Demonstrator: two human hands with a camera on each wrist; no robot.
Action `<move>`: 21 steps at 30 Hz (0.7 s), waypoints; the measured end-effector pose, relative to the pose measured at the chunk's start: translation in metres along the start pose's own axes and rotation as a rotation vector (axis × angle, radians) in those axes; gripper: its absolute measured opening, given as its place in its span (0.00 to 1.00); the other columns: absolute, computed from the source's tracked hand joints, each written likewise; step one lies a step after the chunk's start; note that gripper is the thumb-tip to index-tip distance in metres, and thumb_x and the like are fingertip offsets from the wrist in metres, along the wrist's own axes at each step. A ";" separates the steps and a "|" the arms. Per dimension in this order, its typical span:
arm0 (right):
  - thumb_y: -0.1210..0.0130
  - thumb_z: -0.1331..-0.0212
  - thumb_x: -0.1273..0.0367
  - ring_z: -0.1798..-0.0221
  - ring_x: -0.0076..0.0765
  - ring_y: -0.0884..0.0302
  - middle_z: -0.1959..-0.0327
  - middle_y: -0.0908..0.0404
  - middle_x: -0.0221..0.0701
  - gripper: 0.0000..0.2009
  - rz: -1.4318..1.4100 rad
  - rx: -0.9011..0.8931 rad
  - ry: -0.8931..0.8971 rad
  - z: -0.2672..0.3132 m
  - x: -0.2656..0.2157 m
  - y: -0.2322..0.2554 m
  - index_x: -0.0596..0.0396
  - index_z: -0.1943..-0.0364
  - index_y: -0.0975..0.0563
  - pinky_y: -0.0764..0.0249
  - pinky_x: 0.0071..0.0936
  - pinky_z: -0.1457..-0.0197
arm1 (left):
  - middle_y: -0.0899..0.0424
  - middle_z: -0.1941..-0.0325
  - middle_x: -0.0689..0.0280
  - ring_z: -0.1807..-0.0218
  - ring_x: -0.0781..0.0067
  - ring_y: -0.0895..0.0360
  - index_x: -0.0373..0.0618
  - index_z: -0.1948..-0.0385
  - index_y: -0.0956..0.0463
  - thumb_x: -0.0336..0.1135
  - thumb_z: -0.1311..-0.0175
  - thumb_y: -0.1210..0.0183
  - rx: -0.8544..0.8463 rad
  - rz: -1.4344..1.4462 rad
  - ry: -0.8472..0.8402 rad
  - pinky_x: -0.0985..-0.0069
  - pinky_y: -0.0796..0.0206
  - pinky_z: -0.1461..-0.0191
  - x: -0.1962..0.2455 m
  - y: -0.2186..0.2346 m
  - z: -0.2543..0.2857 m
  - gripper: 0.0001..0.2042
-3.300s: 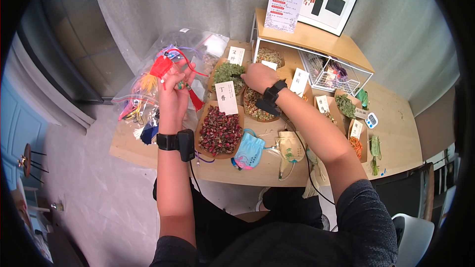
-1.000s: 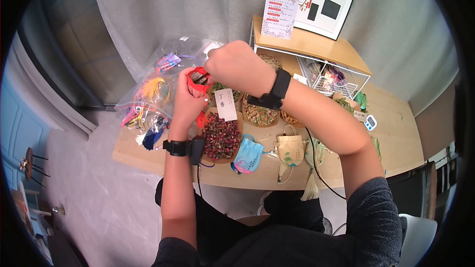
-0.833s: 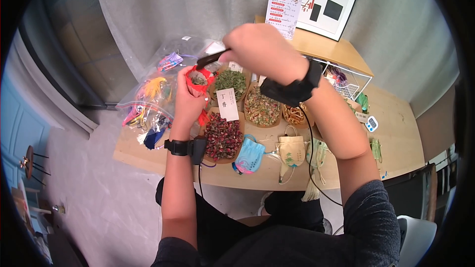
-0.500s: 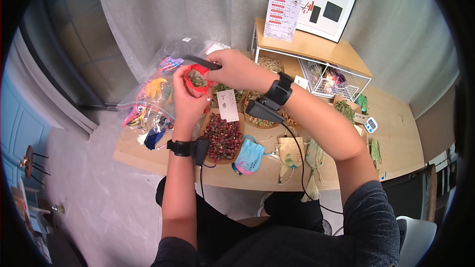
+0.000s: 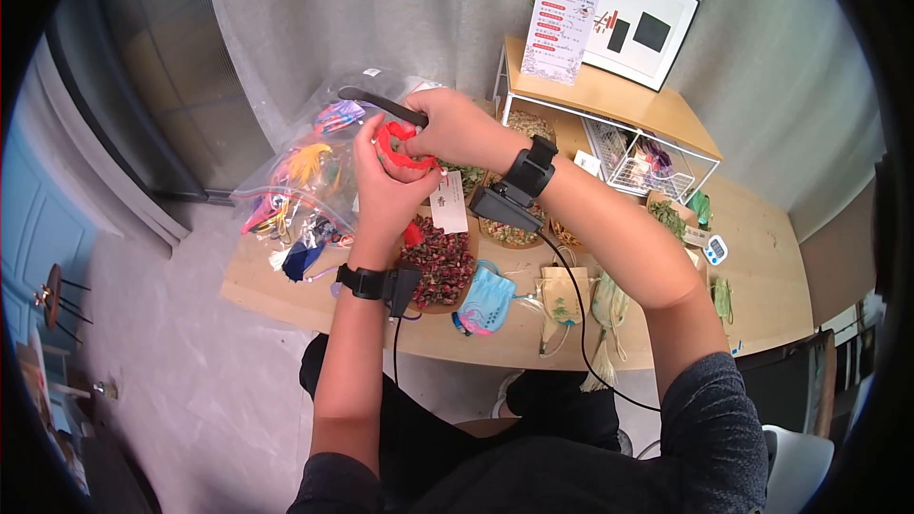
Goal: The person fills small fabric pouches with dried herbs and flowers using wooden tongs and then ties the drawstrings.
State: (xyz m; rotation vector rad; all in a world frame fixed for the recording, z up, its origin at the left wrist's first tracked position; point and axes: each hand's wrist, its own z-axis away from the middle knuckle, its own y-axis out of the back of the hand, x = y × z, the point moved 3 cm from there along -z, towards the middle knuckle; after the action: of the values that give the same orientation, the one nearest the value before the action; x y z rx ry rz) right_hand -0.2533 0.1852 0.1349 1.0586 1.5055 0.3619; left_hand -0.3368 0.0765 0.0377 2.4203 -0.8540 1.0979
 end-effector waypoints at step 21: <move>0.38 0.31 0.65 0.71 0.24 0.21 0.74 0.15 0.30 0.12 -0.222 0.035 0.013 0.008 0.016 -0.011 0.61 0.65 0.17 0.26 0.30 0.65 | 0.20 0.48 0.61 0.43 0.65 0.20 0.42 0.42 0.30 0.21 0.41 0.42 -0.098 1.019 0.270 0.64 0.27 0.35 -0.026 0.008 -0.003 0.22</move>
State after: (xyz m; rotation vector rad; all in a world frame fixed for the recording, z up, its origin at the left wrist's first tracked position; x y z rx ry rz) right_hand -0.2487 0.1893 0.1148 0.9064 1.6276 0.1878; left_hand -0.3572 0.0820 0.0201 1.6309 -2.0532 1.5772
